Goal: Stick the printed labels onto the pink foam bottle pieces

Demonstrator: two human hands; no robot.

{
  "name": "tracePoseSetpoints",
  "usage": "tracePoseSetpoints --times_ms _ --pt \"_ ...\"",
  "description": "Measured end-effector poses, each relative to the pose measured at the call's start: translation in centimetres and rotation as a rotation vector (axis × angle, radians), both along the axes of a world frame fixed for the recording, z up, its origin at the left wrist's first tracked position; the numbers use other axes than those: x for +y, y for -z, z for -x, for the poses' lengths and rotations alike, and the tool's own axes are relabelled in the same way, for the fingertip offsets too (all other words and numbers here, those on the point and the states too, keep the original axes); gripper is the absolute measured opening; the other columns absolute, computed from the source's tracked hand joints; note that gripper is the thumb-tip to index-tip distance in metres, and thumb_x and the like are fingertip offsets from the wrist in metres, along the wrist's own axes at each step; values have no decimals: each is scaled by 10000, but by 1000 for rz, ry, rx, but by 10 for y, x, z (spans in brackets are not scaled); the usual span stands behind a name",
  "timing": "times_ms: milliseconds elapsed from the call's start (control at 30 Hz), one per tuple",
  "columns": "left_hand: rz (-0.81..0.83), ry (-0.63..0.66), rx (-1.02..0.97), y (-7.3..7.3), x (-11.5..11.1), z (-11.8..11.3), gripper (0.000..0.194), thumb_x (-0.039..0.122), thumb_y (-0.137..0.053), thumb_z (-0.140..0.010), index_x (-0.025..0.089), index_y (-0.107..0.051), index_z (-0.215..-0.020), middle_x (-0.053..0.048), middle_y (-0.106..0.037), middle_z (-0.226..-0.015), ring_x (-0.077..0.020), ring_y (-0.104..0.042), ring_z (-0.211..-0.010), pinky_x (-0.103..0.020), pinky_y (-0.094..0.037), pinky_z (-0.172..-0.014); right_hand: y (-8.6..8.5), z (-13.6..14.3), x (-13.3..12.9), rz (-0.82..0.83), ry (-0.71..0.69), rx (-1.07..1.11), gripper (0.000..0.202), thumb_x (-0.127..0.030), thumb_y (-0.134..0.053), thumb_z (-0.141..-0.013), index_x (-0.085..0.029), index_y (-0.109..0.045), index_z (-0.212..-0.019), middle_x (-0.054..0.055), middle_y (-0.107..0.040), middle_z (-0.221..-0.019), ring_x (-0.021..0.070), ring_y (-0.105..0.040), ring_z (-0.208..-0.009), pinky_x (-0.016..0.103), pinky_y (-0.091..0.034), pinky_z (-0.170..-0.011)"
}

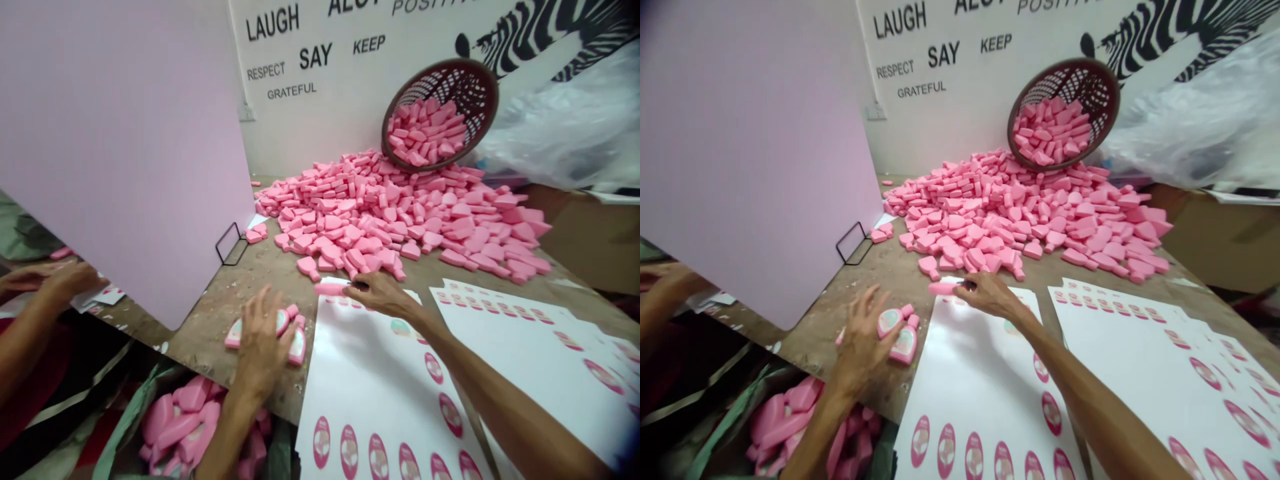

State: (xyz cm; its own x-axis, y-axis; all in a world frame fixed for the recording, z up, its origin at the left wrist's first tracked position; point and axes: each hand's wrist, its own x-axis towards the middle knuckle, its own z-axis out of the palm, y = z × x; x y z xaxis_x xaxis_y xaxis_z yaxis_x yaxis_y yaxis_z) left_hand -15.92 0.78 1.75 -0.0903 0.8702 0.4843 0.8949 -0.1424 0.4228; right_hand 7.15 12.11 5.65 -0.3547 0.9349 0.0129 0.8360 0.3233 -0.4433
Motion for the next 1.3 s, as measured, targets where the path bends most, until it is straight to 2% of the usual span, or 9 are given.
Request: tracePoseSetpoints --times_ms 100,167,233,333,500,733,900,1100,1300 --pt "130 433 -124 -13 -4 -52 397 294 -568 -834 218 -537 -1222 -117 -544 -1272 -293 -478 -1185 -462 -397 -985 -18 -37 -31 296 -339 119 384 -513 -532 -811 -175 -565 -632 -44 -475 -566 85 -403 -530 226 -286 -489" --pt "310 590 -343 -13 -7 -80 250 278 -503 -872 212 -577 -1101 -74 -650 -1017 -235 -599 -952 -377 -487 -833 -14 -58 -44 347 -387 230 391 -514 -467 -860 -178 -587 -702 -39 -498 -610 88 -420 -557 224 -308 -501" --pt "478 551 -634 -6 -8 -100 207 339 -470 -892 187 -573 -987 -37 -643 -808 -183 -616 -721 -306 -513 -655 3 -77 -50 174 -188 240 411 -507 -371 -909 -188 -599 -786 -19 -563 -683 107 -484 -608 232 -351 -537" --pt "622 425 -1005 6 -2 -120 315 454 -494 -863 151 -541 -933 -39 -626 -755 -146 -597 -564 -262 -499 -508 42 -101 -49 -104 150 131 384 -448 -290 -945 -206 -568 -842 5 -615 -724 143 -542 -648 265 -382 -590" --pt "671 360 -1184 17 21 -152 315 430 -569 -819 123 -536 -882 -58 -610 -776 -140 -625 -540 -260 -522 -510 84 -118 -50 -268 242 17 187 -334 -427 -899 -208 -548 -833 48 -646 -824 211 -553 -803 337 -343 -721" --pt "658 401 -1190 31 44 -183 308 429 -589 -814 146 -499 -893 -31 -565 -776 -172 -676 -597 -243 -528 -527 92 -119 -47 -359 185 -72 163 -284 -436 -896 -195 -559 -836 72 -637 -832 225 -529 -830 342 -292 -725" --pt "680 417 -1221 40 48 -181 382 497 -593 -798 153 -490 -928 -31 -551 -836 -173 -684 -599 -248 -534 -530 94 -123 -44 -322 124 -37 146 -282 -471 -879 -211 -544 -774 16 -634 -755 179 -541 -759 299 -310 -686" --pt "683 445 -1250 40 46 -178 411 532 -596 -786 158 -494 -921 -28 -551 -832 -181 -689 -612 -251 -528 -545 91 -123 -45 -348 152 -38 168 -297 -451 -888 -194 -558 -810 61 -639 -809 207 -531 -793 329 -298 -715" --pt "674 446 -1271 41 47 -178 406 537 -609 -773 162 -493 -878 -12 -522 -807 -175 -683 -602 -238 -512 -534 95 -127 -42 -316 129 0 169 -315 -473 -877 -210 -545 -766 16 -631 -731 176 -551 -735 299 -334 -690"
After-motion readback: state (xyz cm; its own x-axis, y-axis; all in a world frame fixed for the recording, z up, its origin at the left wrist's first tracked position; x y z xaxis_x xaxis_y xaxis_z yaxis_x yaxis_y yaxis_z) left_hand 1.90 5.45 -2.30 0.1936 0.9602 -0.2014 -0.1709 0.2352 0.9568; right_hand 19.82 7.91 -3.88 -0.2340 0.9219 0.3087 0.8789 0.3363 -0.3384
